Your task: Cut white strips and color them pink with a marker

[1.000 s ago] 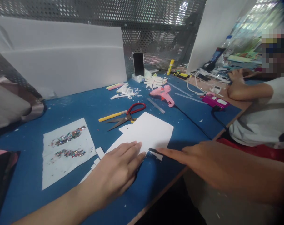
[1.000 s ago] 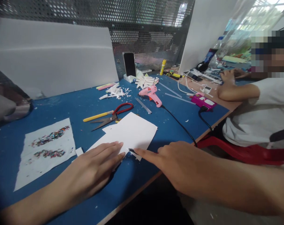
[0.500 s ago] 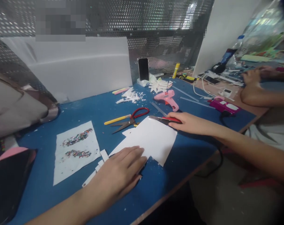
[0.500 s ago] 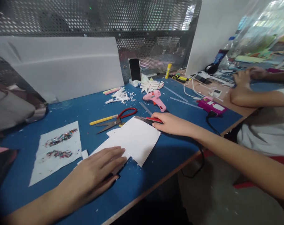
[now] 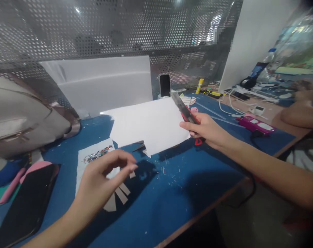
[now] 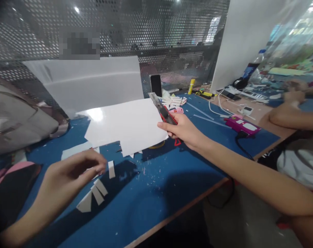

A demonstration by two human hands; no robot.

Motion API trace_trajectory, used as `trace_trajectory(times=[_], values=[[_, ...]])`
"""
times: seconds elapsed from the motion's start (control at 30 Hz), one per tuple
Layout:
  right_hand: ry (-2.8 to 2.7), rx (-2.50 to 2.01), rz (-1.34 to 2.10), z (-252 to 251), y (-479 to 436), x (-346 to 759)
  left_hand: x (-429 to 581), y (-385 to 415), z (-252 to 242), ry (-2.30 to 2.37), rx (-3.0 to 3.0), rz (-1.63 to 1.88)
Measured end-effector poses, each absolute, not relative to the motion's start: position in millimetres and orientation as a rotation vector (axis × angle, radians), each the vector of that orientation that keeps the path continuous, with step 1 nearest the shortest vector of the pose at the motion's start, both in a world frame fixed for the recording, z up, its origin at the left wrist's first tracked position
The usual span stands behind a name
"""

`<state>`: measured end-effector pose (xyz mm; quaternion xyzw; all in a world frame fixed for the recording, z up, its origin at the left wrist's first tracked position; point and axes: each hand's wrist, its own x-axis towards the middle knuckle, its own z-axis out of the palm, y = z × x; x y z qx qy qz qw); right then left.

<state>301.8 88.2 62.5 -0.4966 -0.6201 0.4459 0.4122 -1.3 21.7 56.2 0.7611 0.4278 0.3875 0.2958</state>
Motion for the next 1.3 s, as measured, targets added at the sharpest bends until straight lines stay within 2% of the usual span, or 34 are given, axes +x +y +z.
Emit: trace_trajectory(times=[0.17, 0.37, 0.8, 1.1, 1.3], values=[[-1.450, -1.132, 1.145, 49.1, 94.3, 266.7, -0.7, 54.8, 51.2, 1.145, 1.359, 1.175], [-1.348, -1.063, 1.133, 38.5, 102.1, 238.9, -8.8, 79.2, 43.7, 1.129, 0.977, 1.315], [-1.263, -0.993, 1.282, 41.3, 111.4, 229.2, -26.3, 91.6, 54.3, 1.121, 0.971, 1.480], [-1.269, -0.899, 1.165, 52.9, 119.0, 220.9, -42.2, 94.2, 58.4, 1.167, 1.018, 1.532], [-1.250, -0.898, 0.972, 61.6, 145.8, 245.0, -93.3, 84.7, 90.6, 1.318, 0.923, 1.832]])
